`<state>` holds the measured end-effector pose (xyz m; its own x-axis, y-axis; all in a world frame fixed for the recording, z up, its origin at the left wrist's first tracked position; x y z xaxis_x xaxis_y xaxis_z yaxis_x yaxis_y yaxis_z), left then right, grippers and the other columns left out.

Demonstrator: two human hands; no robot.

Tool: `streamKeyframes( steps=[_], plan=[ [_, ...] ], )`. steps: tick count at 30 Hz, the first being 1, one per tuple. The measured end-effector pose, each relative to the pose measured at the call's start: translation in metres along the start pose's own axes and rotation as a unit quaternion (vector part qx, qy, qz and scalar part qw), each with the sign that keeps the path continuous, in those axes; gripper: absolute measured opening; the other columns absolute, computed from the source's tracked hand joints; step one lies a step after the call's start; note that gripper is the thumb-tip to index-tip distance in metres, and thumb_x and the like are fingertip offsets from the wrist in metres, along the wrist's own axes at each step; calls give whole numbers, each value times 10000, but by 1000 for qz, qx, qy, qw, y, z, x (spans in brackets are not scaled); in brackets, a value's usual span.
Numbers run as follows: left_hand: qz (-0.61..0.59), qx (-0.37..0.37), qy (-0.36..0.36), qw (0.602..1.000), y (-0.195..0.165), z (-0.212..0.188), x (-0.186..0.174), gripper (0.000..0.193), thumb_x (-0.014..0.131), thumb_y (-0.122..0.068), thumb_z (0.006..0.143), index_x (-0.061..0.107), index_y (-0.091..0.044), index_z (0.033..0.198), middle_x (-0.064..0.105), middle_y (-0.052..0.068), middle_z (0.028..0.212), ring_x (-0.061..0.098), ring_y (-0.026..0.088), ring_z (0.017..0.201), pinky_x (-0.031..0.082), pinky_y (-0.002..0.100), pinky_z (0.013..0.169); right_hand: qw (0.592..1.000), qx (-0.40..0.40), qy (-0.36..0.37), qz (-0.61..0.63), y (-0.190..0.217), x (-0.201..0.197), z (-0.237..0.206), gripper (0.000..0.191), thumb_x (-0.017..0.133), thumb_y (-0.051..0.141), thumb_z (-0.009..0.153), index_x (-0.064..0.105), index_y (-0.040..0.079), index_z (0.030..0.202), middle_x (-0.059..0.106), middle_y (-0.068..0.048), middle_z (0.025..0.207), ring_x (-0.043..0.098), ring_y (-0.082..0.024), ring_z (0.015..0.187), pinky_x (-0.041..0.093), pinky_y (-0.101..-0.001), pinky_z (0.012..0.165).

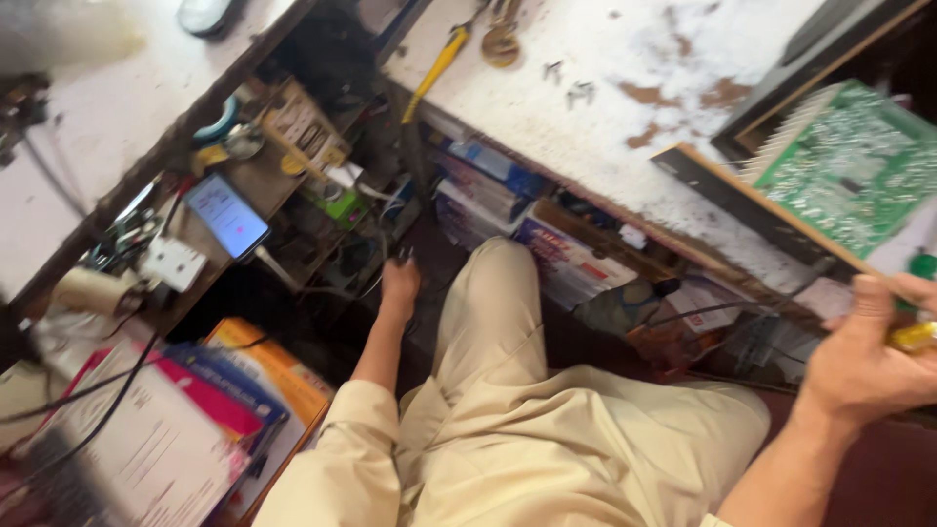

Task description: The person sits on the floor and uses a yellow screwdriver to adjust components on a green circuit board. They then use a magnifying glass to inspect the board and a soldering iron to work on specific points.

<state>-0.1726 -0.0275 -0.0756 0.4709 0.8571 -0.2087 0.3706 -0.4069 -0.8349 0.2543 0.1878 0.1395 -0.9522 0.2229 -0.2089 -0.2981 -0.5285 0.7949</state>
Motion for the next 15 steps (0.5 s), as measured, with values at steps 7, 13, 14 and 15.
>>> streamKeyframes(
  steps=[7, 13, 14, 15],
  plan=[
    [154, 274, 44, 948, -22, -28, 18, 449, 716, -228, 884, 603, 79, 1192, 740, 221, 1038, 735, 325, 975, 554, 410, 850, 975, -180, 2, -130, 32, 1, 12, 225, 851, 88, 1085, 660, 12, 993, 693, -70, 987, 623, -242, 961, 484, -370, 917],
    [81, 466, 132, 871, -121, -114, 68, 387, 740, -129, 930, 626, -34, 1288, 725, 117, 1132, 716, 237, 976, 564, 331, 864, 976, -136, -39, -165, 51, 6, 0, 285, 855, 196, 923, 693, 29, 1088, 679, -111, 1093, 649, -271, 1017, 524, -380, 911],
    [82, 497, 136, 853, -135, -128, 77, 440, 768, -123, 912, 612, -34, 1314, 701, 122, 1154, 688, 240, 997, 554, 333, 896, 977, -135, -42, -158, 54, 6, -2, 295, 852, 204, 923, 692, 27, 1096, 677, -108, 1097, 648, -260, 1009, 525, -373, 899],
    [84, 527, 139, 834, -147, -142, 86, 495, 797, -116, 894, 599, -34, 1341, 677, 128, 1175, 660, 243, 1018, 544, 336, 928, 979, -132, -43, -150, 56, 6, -3, 305, 848, 213, 922, 690, 25, 1103, 675, -106, 1101, 647, -249, 1001, 525, -365, 888]
  ],
)
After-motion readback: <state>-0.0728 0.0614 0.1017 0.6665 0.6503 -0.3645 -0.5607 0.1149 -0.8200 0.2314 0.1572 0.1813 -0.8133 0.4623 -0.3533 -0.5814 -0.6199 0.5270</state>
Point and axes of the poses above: each hand's wrist, its own z-axis towards the middle knuckle, its own x-axis out of the palm, y = z × x, the point moved 2 cm from there along z, towards the middle knuckle
